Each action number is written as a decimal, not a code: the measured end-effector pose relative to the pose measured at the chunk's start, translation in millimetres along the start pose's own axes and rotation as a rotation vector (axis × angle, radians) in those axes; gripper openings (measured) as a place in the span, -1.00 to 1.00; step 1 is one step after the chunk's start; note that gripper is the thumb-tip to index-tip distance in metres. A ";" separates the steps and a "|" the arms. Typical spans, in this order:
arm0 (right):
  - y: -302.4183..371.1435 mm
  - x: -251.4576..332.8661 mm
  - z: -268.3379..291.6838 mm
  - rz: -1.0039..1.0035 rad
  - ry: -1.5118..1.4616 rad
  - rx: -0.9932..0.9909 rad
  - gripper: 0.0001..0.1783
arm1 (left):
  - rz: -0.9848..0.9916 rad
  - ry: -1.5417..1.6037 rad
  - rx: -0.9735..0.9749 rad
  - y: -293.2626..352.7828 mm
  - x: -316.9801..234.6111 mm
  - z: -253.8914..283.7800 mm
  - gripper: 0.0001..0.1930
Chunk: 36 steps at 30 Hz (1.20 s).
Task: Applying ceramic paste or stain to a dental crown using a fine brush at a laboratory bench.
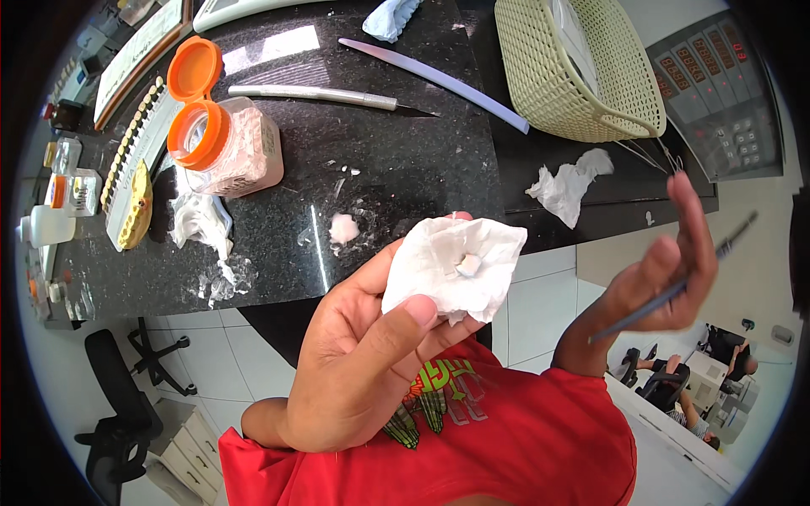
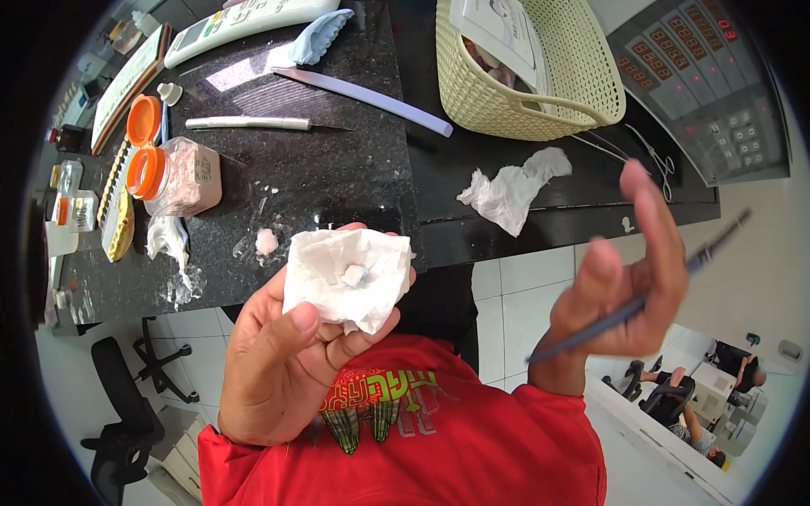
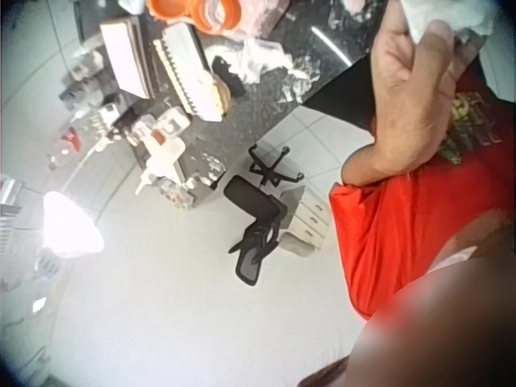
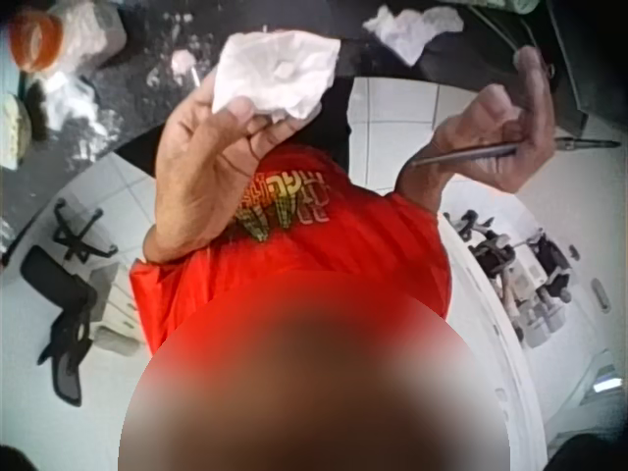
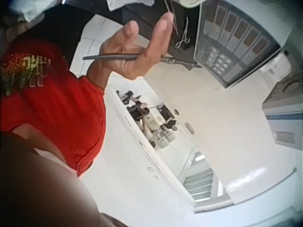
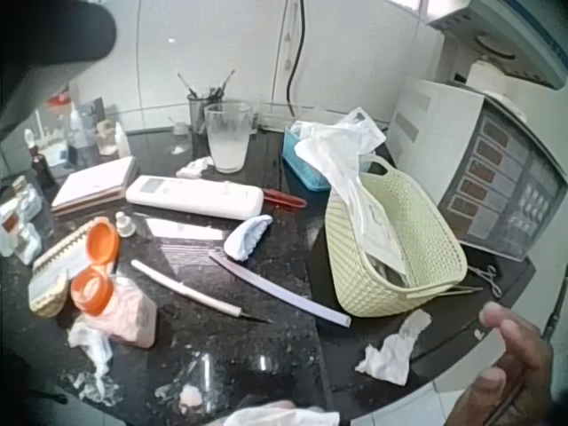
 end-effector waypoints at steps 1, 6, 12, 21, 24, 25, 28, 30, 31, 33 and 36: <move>1.3 5.6 2.5 -0.004 -0.003 -0.001 -0.54 | 0.000 -0.004 -0.003 -0.1 0.1 -0.3 -0.37; -2.5 45.4 -18.7 0.081 -0.439 0.525 -0.62 | -0.054 0.000 -0.069 1.2 2.1 4.6 -0.39; -0.3 53.9 -40.2 0.148 -0.354 0.597 -0.56 | -0.041 0.084 0.038 3.9 4.2 9.9 -0.46; 3.1 55.9 -45.0 0.141 -0.292 0.608 -0.54 | -0.076 0.063 -0.091 5.3 5.3 4.7 -0.49; 4.6 55.5 -47.0 0.157 -0.283 0.598 -0.54 | -0.086 0.052 -0.091 5.4 5.1 5.3 -0.49; 4.7 55.3 -47.6 0.156 -0.286 0.599 -0.54 | -0.087 0.054 -0.091 5.4 4.9 5.6 -0.49; 3.0 56.6 -47.9 0.155 -0.283 0.611 -0.55 | -0.083 0.062 -0.093 6.6 4.8 6.4 -0.50; 2.4 57.6 -48.3 0.154 -0.278 0.621 -0.55 | -0.087 0.077 -0.085 7.7 5.5 7.5 -0.51; 2.4 58.0 -48.6 0.151 -0.283 0.618 -0.56 | -0.089 0.078 -0.085 8.1 5.3 7.6 -0.51; 2.5 58.6 -49.5 0.150 -0.288 0.615 -0.56 | -0.104 0.080 -0.066 8.7 4.4 7.3 -0.52; 3.0 59.1 -50.8 0.174 -0.294 0.609 -0.57 | -0.112 0.071 -0.067 9.2 3.8 7.5 -0.52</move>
Point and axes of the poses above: each hand's wrist, its own y-axis away from the middle knuckle, its own z-axis out of the back of the hand, x = y × z, the point moved 2 cm from there along -y, towards the middle knuckle, and after that the axes turned 7 degrees about -z, right-handed, at the moved point
